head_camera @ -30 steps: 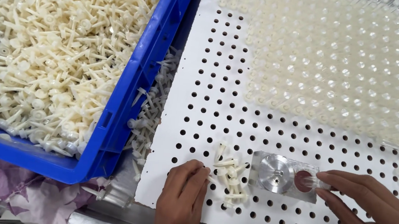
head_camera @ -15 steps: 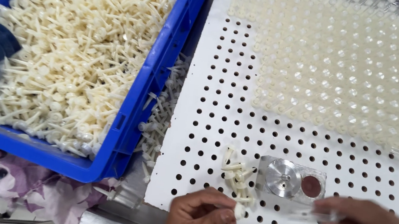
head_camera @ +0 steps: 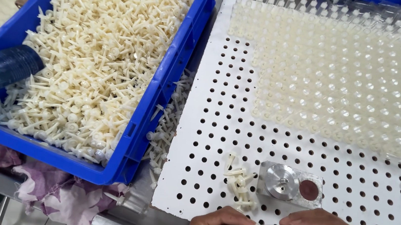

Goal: The recorder is assembling small plastic medical or laboratory vial components by inserting white caps into clear tubes and placing them into a tray.

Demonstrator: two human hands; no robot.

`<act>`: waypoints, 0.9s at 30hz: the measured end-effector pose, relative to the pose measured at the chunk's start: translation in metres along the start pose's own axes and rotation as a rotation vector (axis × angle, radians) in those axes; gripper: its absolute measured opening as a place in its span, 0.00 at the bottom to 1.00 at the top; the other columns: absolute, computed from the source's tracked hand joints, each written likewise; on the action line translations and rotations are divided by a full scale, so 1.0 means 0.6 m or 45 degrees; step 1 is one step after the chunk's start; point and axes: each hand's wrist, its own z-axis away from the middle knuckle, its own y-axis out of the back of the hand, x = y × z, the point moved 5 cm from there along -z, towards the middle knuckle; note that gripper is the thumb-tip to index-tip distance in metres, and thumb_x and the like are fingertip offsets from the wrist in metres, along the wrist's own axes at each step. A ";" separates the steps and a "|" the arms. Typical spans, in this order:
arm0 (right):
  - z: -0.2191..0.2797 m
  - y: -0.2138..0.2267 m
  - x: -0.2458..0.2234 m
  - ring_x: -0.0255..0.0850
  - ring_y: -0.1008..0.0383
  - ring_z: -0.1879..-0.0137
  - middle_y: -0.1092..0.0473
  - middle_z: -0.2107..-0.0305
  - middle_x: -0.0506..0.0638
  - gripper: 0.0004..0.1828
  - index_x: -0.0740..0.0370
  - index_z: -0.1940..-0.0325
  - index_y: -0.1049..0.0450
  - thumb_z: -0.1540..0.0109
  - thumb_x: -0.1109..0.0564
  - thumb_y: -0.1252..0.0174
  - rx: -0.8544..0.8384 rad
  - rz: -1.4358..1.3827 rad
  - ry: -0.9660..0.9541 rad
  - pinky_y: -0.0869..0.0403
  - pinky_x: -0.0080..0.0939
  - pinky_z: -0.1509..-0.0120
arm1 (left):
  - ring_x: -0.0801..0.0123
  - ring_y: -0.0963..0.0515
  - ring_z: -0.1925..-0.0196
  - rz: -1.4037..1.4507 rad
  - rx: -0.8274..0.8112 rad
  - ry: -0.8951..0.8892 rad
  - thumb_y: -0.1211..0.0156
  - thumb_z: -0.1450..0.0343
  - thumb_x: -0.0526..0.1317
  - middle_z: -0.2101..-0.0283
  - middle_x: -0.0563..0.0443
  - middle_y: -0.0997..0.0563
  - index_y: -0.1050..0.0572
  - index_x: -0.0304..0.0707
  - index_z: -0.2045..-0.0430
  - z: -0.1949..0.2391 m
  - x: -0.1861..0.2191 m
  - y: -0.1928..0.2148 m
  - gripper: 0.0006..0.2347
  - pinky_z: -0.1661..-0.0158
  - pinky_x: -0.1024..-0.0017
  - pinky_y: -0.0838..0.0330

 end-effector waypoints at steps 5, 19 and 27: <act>0.014 0.010 0.071 0.58 0.14 0.53 0.21 0.62 0.68 0.11 0.75 0.56 0.22 0.43 0.76 0.36 0.162 -0.037 -0.044 0.14 0.57 0.51 | 0.63 0.12 0.62 -0.491 0.074 -0.588 0.32 0.31 0.24 0.63 0.37 0.15 0.17 0.25 0.63 0.011 0.032 -0.010 0.05 0.61 0.69 0.14; -0.097 0.003 -0.040 0.52 0.13 0.59 0.19 0.62 0.62 0.11 0.67 0.54 0.18 0.40 0.62 0.34 0.440 0.340 -0.584 0.14 0.55 0.54 | 0.59 0.14 0.56 -1.326 0.011 -1.016 0.30 0.31 0.27 0.56 0.43 0.17 0.20 0.36 0.51 0.000 0.162 -0.039 0.15 0.58 0.65 0.17; -0.406 -0.071 -0.220 0.43 0.23 0.40 0.20 0.54 0.48 0.09 0.52 0.52 0.18 0.36 0.53 0.33 0.074 1.652 0.986 0.44 0.68 0.18 | 0.42 0.35 0.29 -2.086 -0.059 -0.956 0.49 0.42 0.21 0.33 0.40 0.29 0.25 0.31 0.44 -0.047 0.181 -0.037 0.28 0.33 0.47 0.40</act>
